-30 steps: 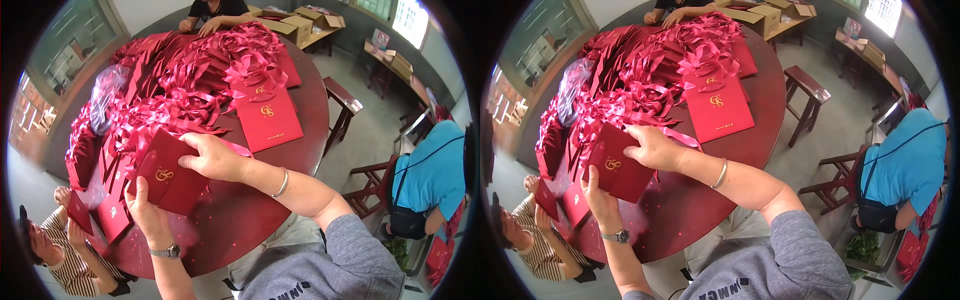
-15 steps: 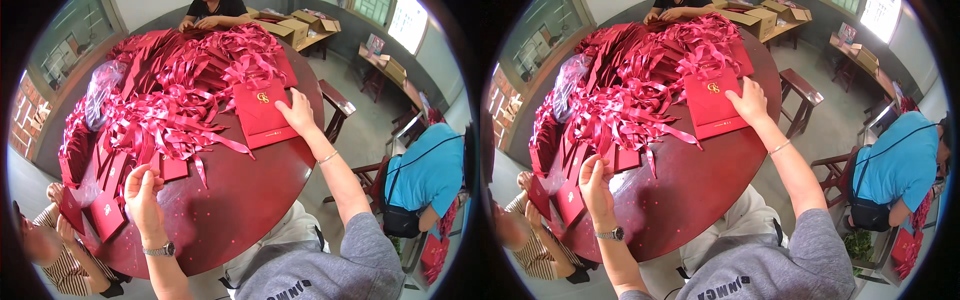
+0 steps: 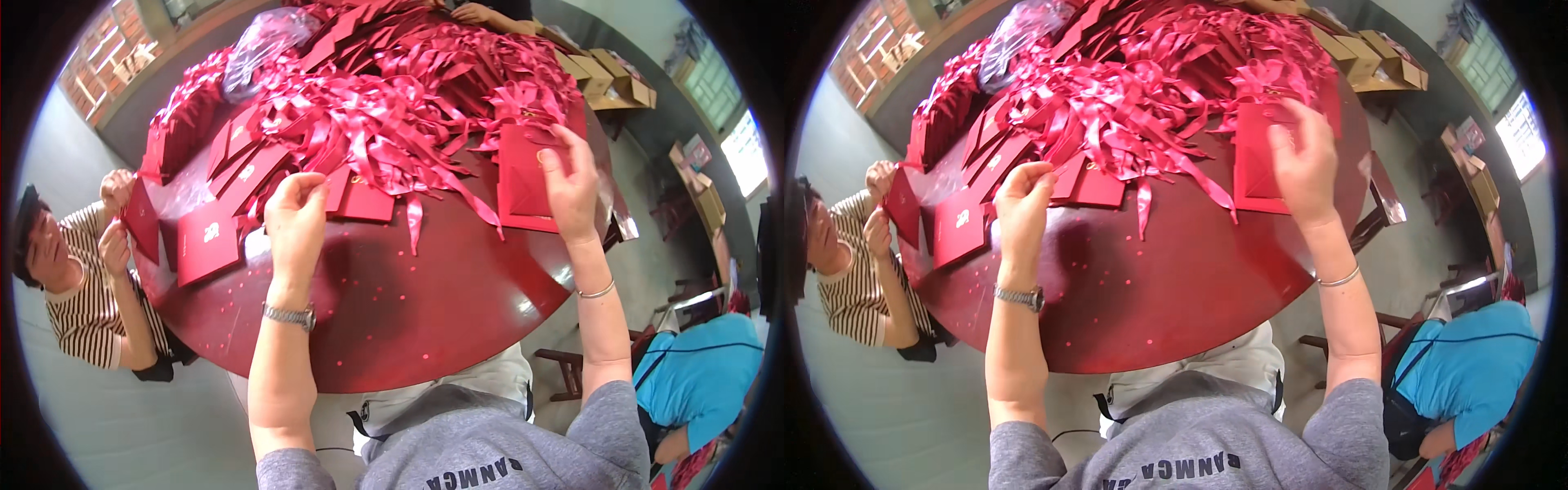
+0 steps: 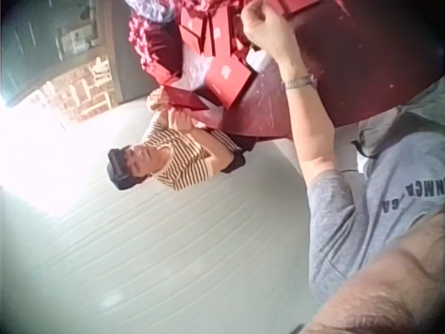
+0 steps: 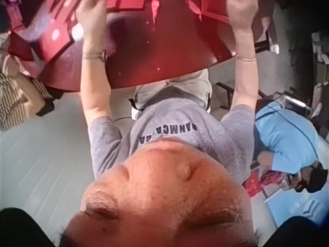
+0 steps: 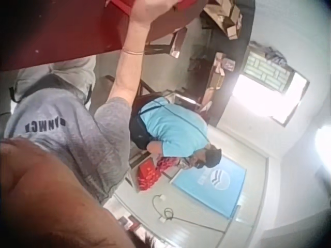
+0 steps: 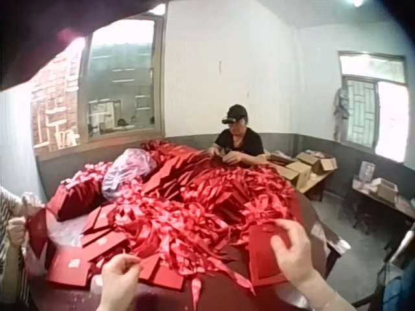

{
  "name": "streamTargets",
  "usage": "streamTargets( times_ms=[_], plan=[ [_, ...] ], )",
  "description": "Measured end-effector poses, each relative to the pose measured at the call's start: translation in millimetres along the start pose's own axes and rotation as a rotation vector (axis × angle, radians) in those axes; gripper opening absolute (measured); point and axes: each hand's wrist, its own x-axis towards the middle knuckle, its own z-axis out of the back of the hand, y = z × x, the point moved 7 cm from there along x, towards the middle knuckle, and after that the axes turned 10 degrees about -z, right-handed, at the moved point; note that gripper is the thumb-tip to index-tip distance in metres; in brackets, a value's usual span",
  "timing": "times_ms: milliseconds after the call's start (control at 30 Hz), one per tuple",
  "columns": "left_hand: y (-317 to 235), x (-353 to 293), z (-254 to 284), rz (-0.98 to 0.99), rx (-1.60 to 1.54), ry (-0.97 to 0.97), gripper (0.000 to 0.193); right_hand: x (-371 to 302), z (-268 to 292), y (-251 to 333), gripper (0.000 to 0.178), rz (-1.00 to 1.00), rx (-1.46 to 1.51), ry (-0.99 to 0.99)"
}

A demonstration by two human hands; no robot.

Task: The person assembles paper gift bags by hand, threading ribbon handles through the bag slots and folding the bags on the table.

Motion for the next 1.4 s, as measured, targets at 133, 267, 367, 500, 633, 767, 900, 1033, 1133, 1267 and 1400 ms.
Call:
streamTargets(
  times_ms=[133, 267, 367, 500, 633, 767, 900, 1033, 1133, 1267, 1400],
  plan=[
    [-2, 5, 5, -0.261, 0.676, 0.086, 0.028, -25, -83, 88, 0.024, 0.247, 0.179, 0.542],
    [17, 4, 3, -0.213, 0.866, 0.278, 0.025, -62, -158, 138, 0.036, 0.454, 0.107, 0.68],
    [15, 4, 8, -0.276, 0.831, 0.191, 0.026, -71, -204, 154, 0.034, 0.492, -0.015, 0.728],
    [14, 7, 9, -0.185, 0.832, 0.224, 0.018, -72, -209, 158, 0.017, 0.594, -0.092, 0.572],
    [6, 12, 28, -0.247, 0.747, 0.097, 0.02, -52, -169, 166, 0.01, 0.643, 0.041, 0.383],
    [6, 20, 46, -0.005, 0.565, 0.05, 0.029, -41, -112, 160, 0.019, 0.716, 0.212, 0.165],
    [16, 20, 45, 0.063, 0.503, 0.091, 0.024, -71, -74, 149, 0.02, 0.81, 0.263, 0.206],
    [34, 16, 38, 0.08, 0.468, 0.136, 0.021, -109, -72, 156, 0.019, 0.99, 0.233, 0.462],
    [7, 13, 14, -0.097, 0.507, 0.213, 0.019, -119, -73, 152, 0.02, 1.054, 0.322, 0.507],
    [-16, -3, -19, -0.427, 0.575, 0.366, 0.02, -85, -82, 126, 0.021, 0.69, 0.204, 0.416],
    [-19, -14, -32, -0.429, 0.695, 0.495, 0.03, -60, -87, 95, 0.01, 0.338, 0.246, 0.368]
  ],
)
